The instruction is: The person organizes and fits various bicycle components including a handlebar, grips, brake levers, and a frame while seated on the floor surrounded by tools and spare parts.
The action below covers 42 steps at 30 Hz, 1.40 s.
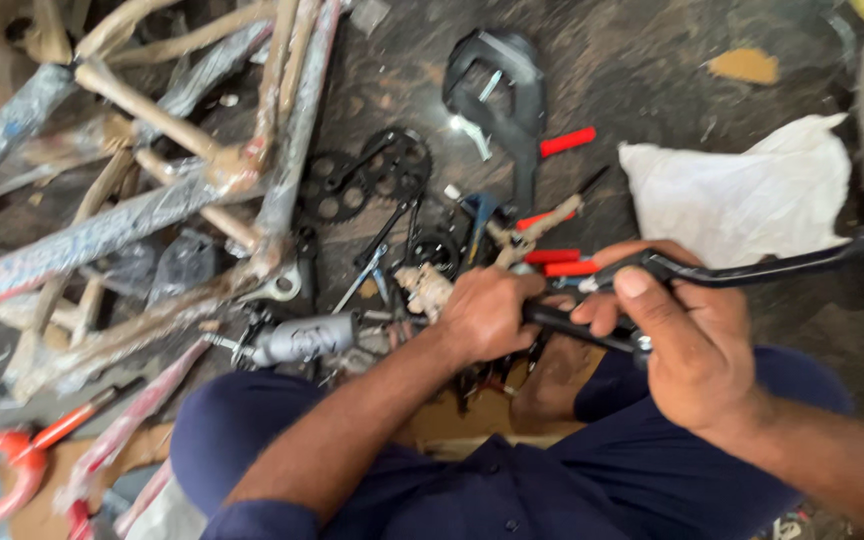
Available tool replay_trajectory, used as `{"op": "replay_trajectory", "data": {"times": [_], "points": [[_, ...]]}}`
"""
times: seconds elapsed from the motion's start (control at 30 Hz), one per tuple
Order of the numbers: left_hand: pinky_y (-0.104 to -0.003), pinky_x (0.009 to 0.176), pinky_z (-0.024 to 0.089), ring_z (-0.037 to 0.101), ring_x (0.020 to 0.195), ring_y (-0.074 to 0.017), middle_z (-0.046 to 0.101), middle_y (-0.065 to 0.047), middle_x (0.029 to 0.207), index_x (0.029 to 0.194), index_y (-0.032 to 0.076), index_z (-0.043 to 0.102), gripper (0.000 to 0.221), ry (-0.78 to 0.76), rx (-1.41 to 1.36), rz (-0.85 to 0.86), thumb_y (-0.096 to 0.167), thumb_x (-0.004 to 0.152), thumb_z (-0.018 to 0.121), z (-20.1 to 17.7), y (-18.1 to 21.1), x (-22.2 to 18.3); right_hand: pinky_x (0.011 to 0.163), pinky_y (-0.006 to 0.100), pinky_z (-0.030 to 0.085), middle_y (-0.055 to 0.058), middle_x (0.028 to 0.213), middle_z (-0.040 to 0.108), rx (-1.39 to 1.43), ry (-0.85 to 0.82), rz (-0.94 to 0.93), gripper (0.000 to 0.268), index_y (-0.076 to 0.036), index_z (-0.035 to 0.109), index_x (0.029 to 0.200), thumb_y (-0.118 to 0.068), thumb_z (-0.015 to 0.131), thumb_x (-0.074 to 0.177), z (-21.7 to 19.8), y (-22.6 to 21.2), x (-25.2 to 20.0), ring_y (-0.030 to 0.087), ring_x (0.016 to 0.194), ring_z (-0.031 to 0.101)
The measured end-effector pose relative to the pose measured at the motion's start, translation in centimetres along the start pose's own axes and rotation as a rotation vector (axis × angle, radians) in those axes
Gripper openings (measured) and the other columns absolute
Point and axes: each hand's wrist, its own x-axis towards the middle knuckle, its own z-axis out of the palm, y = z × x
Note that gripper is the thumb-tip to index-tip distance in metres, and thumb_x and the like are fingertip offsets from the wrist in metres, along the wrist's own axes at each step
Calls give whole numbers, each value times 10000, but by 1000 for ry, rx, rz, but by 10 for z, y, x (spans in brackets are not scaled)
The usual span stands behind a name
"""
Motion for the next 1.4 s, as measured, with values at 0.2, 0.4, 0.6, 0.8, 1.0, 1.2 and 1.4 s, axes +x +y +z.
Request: {"op": "replay_trajectory", "data": {"times": [0.2, 0.4, 0.6, 0.8, 1.0, 1.2, 1.4], "points": [[-516, 726, 530, 692, 796, -404, 727, -142, 798, 883, 116, 713, 254, 29, 2, 56, 220, 668, 802, -1, -19, 5, 757, 325, 651, 120, 770, 665, -241, -73, -123, 341, 50, 599, 1176, -261, 499, 1075, 5, -12, 20, 207, 777, 735], [-430, 653, 537, 692, 618, -242, 696, -59, 687, 964, 150, 704, 372, -110, -99, -86, 511, 886, 748, -36, -39, 21, 964, 407, 597, 121, 1048, 674, 81, -281, -142, 448, -39, 510, 1257, -473, 495, 1145, -7, -6, 61, 232, 1053, 691], [-390, 600, 490, 643, 651, -173, 640, -42, 706, 1024, 92, 577, 417, 403, -191, -352, 477, 919, 698, -72, -46, 9, 853, 336, 541, -8, 1164, 544, 122, -73, -207, 541, -115, 471, 1291, -568, 604, 1028, 7, 118, 64, 151, 977, 635], [-357, 691, 517, 646, 768, -205, 645, -109, 809, 1121, 57, 622, 344, 289, -241, -63, 347, 994, 758, -102, -66, 1, 775, 457, 579, 144, 969, 753, -664, -614, -43, 222, -134, 722, 1030, -262, 696, 850, 144, 327, 12, 346, 890, 720], [-354, 668, 446, 523, 743, -150, 581, -77, 806, 1073, 6, 659, 270, 737, -194, -164, 224, 970, 781, -89, -59, -5, 822, 526, 565, 403, 1518, 272, -1010, -798, 213, 829, -184, 243, 1544, -366, 724, 893, 217, 380, -3, 480, 942, 664], [-276, 740, 544, 617, 803, -53, 700, 36, 833, 1013, -15, 693, 159, 774, -450, -212, 113, 953, 764, -89, -77, 2, 874, 472, 583, 325, 1591, 285, -1038, -722, 297, 795, -208, 293, 1513, -302, 734, 858, 219, 374, -9, 439, 1048, 692], [-253, 799, 518, 601, 866, -41, 670, 51, 886, 1071, 8, 635, 206, 721, -640, -155, 160, 962, 721, -86, -79, 12, 881, 454, 555, 231, 1504, 420, -971, -549, 262, 805, -166, 301, 1533, -195, 707, 838, 204, 363, 6, 376, 1034, 689]]}}
